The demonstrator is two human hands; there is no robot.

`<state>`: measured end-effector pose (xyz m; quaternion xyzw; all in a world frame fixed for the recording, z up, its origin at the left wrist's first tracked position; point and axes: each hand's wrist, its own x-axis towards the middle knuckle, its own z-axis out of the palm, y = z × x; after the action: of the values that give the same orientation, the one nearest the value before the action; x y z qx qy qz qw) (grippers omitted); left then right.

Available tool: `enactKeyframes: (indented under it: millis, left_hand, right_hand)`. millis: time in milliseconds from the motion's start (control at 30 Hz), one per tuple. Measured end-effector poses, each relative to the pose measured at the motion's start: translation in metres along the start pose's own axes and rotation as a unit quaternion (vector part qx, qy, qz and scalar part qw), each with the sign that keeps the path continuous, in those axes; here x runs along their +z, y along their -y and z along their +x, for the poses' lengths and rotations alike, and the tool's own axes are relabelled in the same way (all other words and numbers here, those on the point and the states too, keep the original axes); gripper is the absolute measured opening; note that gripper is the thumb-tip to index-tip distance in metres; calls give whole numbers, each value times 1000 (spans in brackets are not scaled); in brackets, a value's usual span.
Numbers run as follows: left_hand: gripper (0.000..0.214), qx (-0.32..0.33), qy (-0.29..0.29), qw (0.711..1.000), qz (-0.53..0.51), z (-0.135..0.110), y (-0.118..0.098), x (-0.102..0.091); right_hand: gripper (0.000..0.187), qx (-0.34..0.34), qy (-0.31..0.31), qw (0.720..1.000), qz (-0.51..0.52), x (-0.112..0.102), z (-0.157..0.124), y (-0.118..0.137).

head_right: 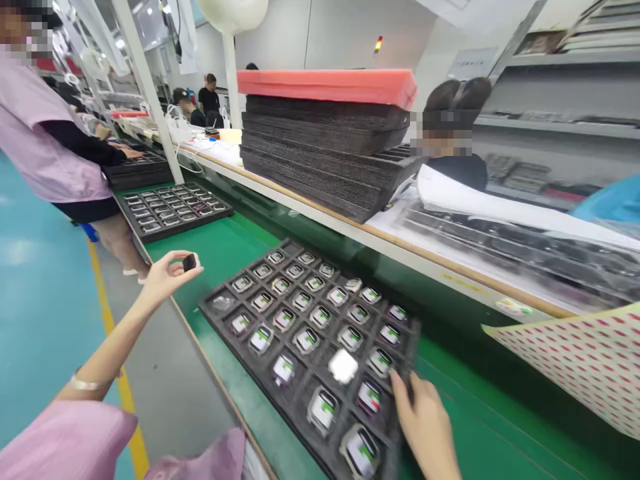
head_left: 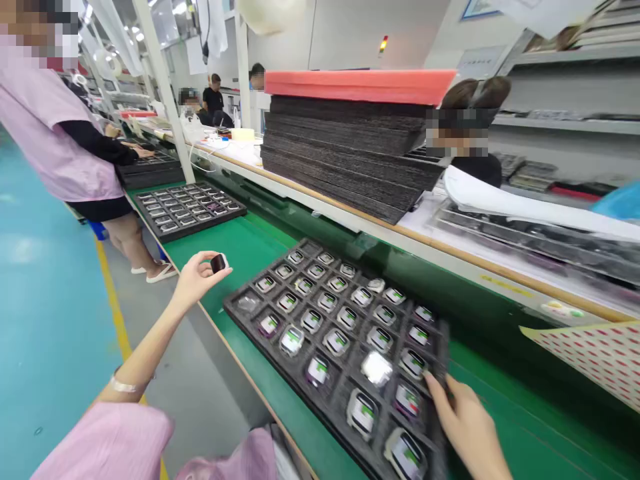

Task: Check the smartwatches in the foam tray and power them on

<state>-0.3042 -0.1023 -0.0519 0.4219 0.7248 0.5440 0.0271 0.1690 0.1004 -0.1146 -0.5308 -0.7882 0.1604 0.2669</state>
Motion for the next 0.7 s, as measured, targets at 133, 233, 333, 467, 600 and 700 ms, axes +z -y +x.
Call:
enactKeyframes:
  millis: [133, 233, 333, 467, 600, 700]
  left_hand:
    - [49, -6, -45, 998, -48, -21, -19, -26]
    - [45, 0, -30, 998, -55, -33, -33, -26]
    - [41, 11, 1, 998, -58, -39, -44, -18]
    - [41, 26, 70, 994, -74, -49, -58, 3]
    - [46, 61, 157, 982, -81, -68, -77, 39]
    - [45, 156, 212, 962, -71, -86, -95, 64]
  right_hand:
    - [41, 29, 36, 980, 191, 66, 27, 87]
    - [46, 16, 85, 958, 273, 107, 44, 137]
    - [56, 1, 156, 916, 369, 134, 52, 170]
    - [73, -13, 237, 845, 480, 141, 40, 189]
    - [66, -15, 287, 788, 545, 118, 6, 194]
    - [49, 11, 352, 690, 632, 85, -20, 196]
